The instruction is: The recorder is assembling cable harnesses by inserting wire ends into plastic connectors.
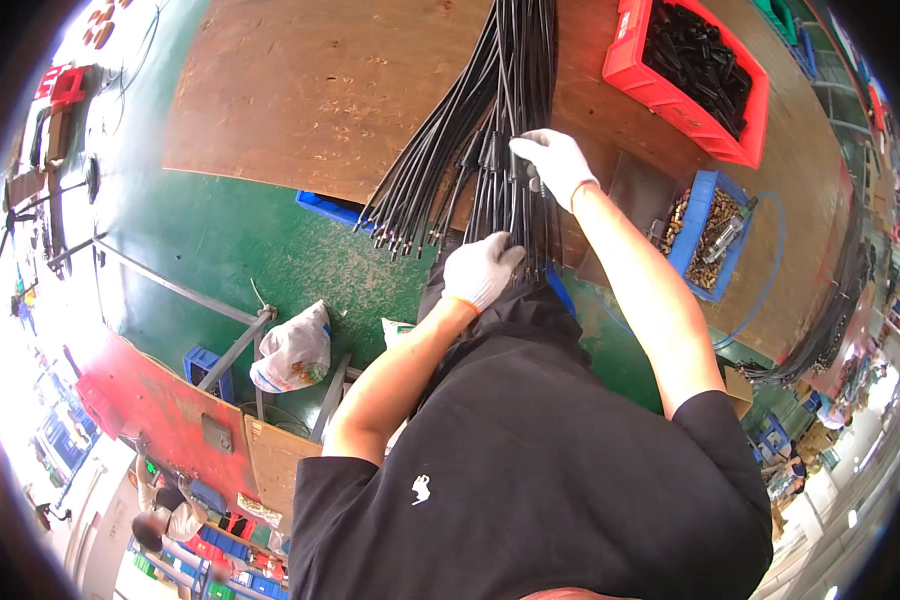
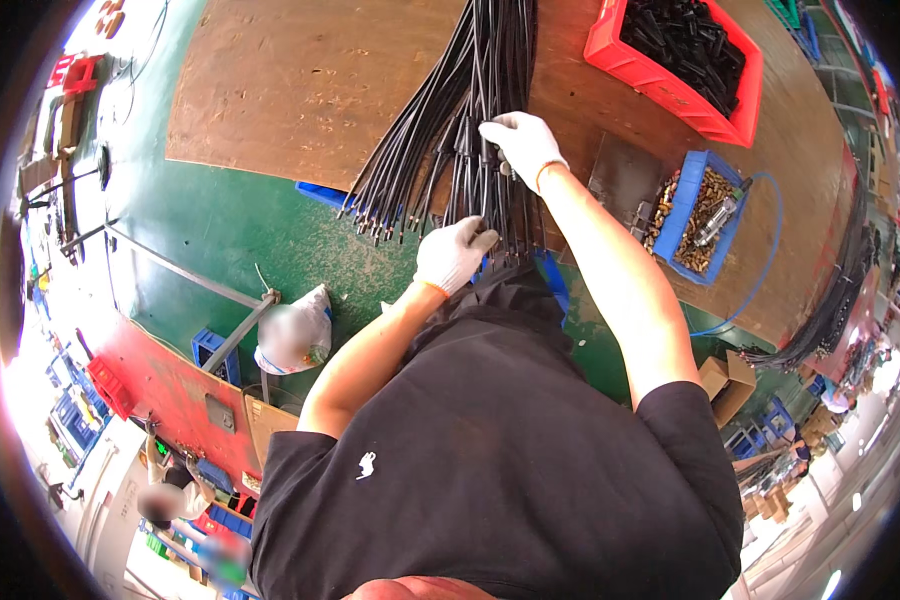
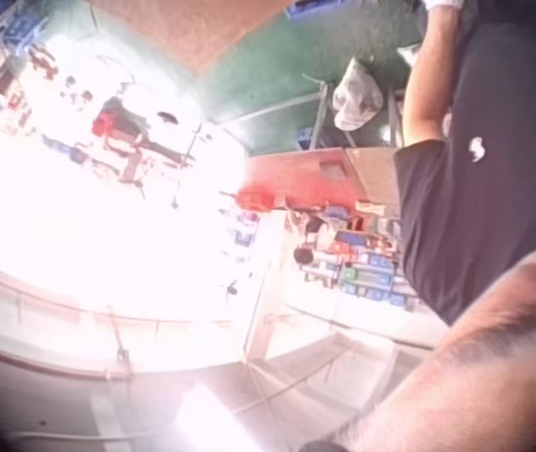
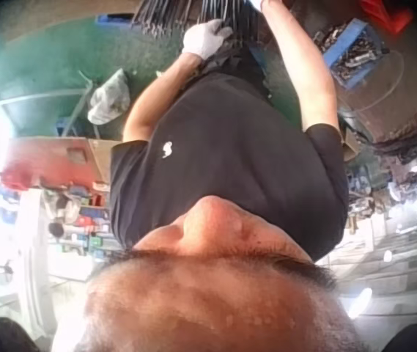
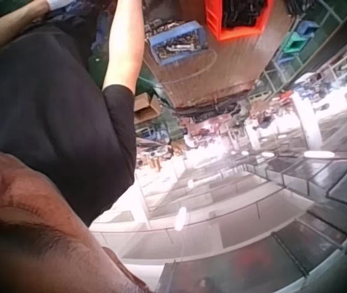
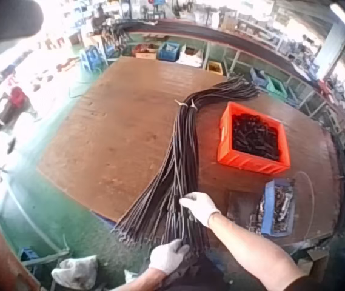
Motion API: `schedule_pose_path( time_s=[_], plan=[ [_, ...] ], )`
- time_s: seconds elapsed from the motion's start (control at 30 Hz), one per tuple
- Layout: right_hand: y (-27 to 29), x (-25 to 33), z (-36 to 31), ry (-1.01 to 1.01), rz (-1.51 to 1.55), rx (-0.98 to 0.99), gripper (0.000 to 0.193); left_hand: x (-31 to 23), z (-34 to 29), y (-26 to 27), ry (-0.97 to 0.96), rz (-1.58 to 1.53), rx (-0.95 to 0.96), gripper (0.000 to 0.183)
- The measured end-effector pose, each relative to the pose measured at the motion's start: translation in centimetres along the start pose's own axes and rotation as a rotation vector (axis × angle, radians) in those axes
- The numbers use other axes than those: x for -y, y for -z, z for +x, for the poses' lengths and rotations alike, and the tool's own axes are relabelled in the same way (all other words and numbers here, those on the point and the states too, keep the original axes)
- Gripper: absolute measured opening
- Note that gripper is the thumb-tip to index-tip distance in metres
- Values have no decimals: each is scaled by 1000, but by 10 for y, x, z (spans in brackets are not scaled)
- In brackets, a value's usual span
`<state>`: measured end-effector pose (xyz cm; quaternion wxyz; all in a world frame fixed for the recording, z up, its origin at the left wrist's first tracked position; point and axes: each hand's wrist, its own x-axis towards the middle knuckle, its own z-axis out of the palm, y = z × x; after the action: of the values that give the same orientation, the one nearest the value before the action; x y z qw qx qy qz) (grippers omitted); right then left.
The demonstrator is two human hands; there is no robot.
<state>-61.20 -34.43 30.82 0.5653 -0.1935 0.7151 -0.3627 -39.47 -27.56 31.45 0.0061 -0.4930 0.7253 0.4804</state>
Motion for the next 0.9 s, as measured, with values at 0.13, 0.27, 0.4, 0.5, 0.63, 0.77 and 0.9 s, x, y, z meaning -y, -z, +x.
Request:
schedule_pose_path(
  time_s=[0.13,0.27,0.4,0.5,0.63,0.77,0.9],
  plan=[
    [26,-2,1,-53,415,120,24,13,29,47,-105,199,-542,48],
    [58,-36,-14,-140,842,240,30,53,79,75,0,434,-605,68],
    [68,-74,-43,-185,969,72,31,58,105,72,136,484,-402,78],
    [68,-93,-65,-245,1098,31,27,57,115,64,177,515,-404,65],
    [67,-107,-83,-377,1204,59,23,57,135,54,306,498,-347,53],
    [68,-108,-92,-365,1187,115,25,58,139,45,341,544,-377,52],
    [73,-103,-100,-303,1099,79,29,44,129,40,350,493,-395,40]
  ],
)
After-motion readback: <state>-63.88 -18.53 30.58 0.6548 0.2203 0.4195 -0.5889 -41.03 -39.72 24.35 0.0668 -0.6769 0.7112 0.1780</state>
